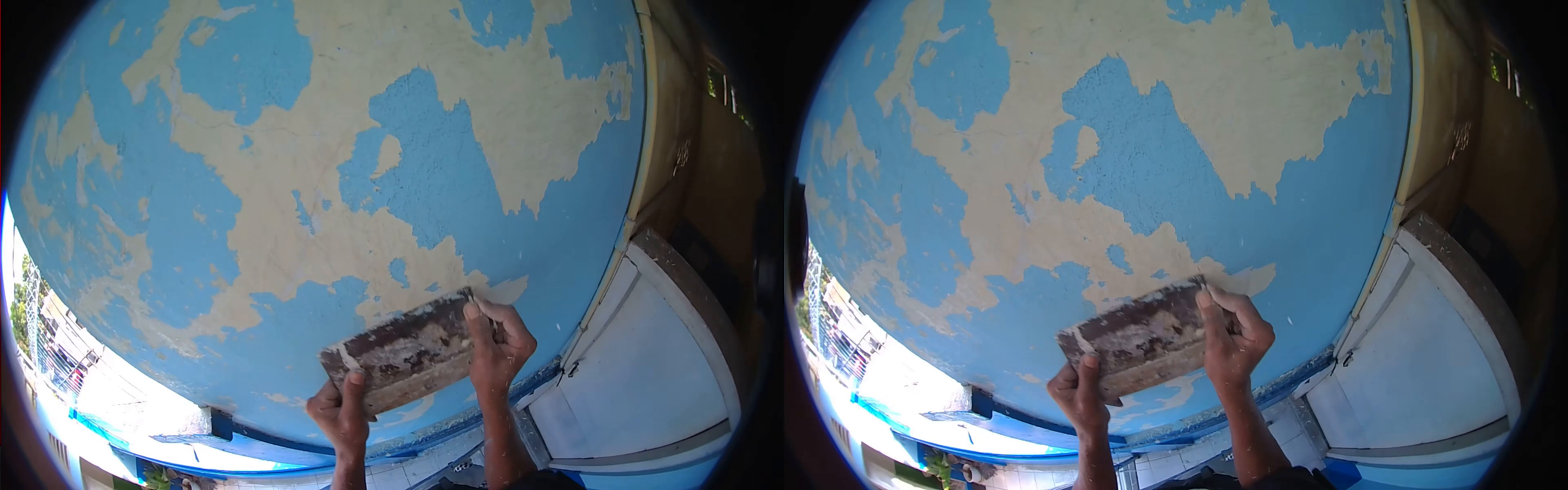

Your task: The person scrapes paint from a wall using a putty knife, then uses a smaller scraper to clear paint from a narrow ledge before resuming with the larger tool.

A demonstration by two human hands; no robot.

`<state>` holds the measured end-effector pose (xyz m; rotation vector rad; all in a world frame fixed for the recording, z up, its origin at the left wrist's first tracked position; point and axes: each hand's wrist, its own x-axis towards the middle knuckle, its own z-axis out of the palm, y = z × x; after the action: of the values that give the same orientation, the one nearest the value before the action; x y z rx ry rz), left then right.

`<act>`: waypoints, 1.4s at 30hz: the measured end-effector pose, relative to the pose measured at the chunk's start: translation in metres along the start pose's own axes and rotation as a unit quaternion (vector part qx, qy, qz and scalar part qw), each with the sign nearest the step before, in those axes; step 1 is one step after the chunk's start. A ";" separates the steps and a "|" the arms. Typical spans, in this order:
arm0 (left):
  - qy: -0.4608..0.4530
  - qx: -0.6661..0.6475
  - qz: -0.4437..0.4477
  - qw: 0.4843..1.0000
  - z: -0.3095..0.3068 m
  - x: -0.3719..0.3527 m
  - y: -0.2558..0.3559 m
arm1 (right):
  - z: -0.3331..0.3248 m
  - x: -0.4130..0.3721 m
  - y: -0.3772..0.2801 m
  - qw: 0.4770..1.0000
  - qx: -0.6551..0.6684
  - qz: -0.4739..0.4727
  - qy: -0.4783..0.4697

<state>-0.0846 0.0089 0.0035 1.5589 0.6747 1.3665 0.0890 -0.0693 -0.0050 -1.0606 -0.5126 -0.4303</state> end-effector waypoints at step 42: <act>0.051 -0.036 -0.034 0.997 -0.029 0.012 0.006 | 0.029 -0.001 -0.039 0.999 0.014 0.005 -0.046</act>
<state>-0.1106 0.0251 0.0127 1.4053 0.7267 1.4112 0.0605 -0.0595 0.0330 -1.0586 -0.5922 -0.3657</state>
